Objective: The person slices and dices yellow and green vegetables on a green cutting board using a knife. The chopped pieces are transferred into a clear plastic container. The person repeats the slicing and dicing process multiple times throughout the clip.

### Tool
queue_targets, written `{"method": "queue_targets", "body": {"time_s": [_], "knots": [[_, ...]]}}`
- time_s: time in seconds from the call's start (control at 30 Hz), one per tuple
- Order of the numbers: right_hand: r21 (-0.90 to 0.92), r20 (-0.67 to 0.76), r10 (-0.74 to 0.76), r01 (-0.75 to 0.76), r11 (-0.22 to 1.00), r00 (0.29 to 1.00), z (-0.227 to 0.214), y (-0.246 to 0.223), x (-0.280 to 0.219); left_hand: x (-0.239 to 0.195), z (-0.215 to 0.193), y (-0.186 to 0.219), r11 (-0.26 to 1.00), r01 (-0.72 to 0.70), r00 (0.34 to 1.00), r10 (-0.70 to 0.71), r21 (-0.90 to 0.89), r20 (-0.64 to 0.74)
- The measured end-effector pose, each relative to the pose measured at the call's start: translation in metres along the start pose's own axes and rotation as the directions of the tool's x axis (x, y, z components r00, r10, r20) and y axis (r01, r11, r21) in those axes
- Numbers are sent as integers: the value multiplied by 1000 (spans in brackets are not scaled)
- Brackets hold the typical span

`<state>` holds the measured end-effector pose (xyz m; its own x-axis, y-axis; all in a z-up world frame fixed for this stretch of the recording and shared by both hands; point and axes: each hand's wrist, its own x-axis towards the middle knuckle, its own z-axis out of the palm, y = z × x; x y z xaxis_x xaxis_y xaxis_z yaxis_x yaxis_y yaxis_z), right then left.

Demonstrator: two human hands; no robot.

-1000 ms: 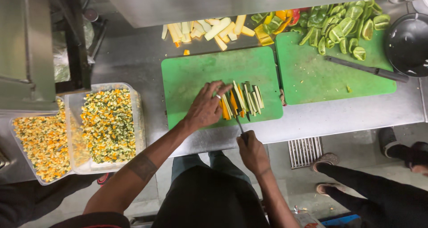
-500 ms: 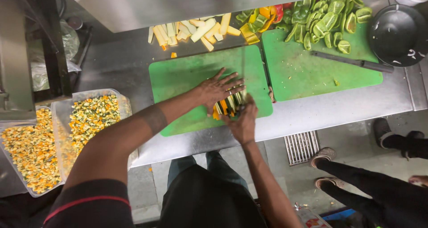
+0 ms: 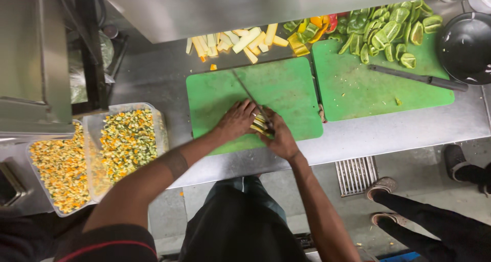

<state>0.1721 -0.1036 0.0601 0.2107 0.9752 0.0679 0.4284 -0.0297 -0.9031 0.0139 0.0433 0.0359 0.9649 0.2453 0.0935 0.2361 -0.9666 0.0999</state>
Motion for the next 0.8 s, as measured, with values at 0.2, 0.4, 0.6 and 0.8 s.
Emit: {"method": "queue_targets", "body": {"time_s": [0.2,0.4,0.6,0.8], "knots": [[541,-98,433,-317,779,896,-10,-17,-15,-10,-21,33,949,266,962,-272,-166,-10],[473,-201,217,-99,875,955,35,-2,-4,-12,-26,28,970,150,969,-183,-191,-168],[678,-190,361,-144,721,913,20,12,-7,-14,-18,48,887,351,919,-388,-300,-70],[699,-125,412,-214,683,903,22,2,4,-14,-12,54,906,354,903,-396,-233,-169]]}}
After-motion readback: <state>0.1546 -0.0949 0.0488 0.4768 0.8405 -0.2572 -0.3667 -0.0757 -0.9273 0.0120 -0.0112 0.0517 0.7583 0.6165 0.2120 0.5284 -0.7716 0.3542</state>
